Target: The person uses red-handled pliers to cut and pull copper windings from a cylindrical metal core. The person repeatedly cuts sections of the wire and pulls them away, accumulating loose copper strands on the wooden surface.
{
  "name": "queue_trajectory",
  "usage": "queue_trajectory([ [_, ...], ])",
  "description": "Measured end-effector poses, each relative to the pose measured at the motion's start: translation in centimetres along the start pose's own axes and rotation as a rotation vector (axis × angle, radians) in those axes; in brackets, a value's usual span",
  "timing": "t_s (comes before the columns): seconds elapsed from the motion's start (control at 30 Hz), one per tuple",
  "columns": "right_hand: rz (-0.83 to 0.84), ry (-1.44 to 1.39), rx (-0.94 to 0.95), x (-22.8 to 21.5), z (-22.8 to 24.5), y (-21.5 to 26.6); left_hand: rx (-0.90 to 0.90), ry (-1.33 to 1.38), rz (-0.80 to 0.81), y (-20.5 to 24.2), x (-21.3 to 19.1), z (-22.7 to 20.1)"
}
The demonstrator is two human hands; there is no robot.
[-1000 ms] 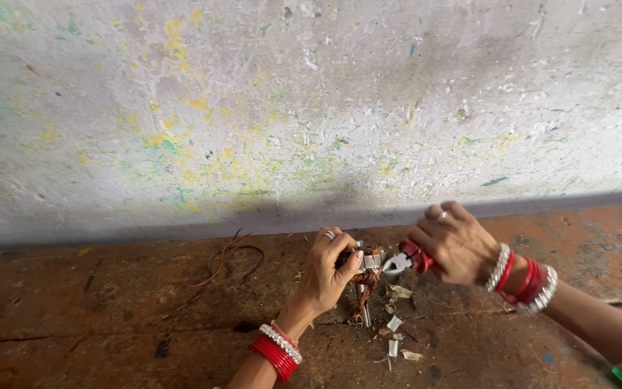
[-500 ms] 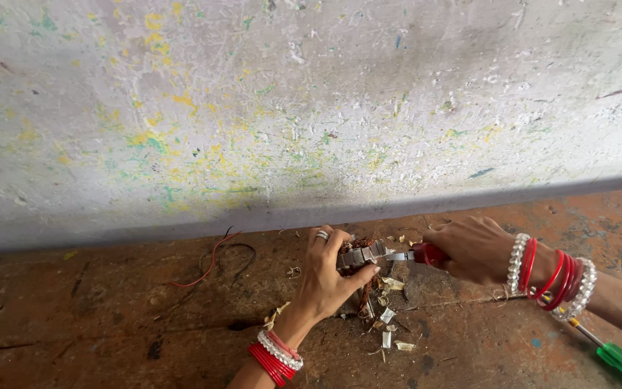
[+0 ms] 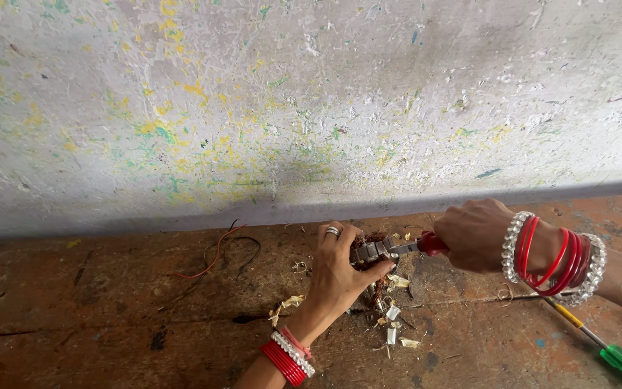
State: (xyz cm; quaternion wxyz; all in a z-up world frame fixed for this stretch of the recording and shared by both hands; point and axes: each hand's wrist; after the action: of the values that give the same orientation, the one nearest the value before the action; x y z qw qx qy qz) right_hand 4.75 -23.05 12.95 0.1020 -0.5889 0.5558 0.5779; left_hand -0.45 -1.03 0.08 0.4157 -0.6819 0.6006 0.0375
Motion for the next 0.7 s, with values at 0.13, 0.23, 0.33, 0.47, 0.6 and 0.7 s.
queue_trajectory([
  [0.13,-0.004,0.020,0.010,0.1,0.1,0.2,-0.082,0.024,0.064,0.0,0.0,-0.2],
  [0.23,0.002,0.005,0.003,0.2,0.3,0.4,-0.053,0.026,0.045,0.0,-0.1,-0.1],
  [0.33,0.028,-0.009,0.003,0.1,0.6,0.3,-0.047,0.021,0.038,0.0,0.1,0.0],
  [0.47,0.074,-0.071,0.019,-0.7,0.6,0.0,-0.058,0.019,0.030,0.0,0.3,0.1],
  [0.6,0.152,-0.064,-0.002,-2.2,0.6,-0.5,-0.049,0.013,0.010,-0.1,0.3,-0.1],
  [0.7,0.177,0.002,-0.028,-3.4,0.5,-0.6,-0.050,0.014,0.012,0.0,0.3,-0.2],
])
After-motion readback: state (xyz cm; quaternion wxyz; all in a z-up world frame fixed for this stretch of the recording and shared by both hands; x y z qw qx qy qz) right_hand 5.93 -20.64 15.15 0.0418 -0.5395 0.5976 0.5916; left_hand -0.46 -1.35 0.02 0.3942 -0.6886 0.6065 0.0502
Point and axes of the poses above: each hand's wrist, its own y-axis away from the middle knuckle, its own x-axis out of the palm, z = x × y, and after that the axes turned 1 degree about -x, right-handed
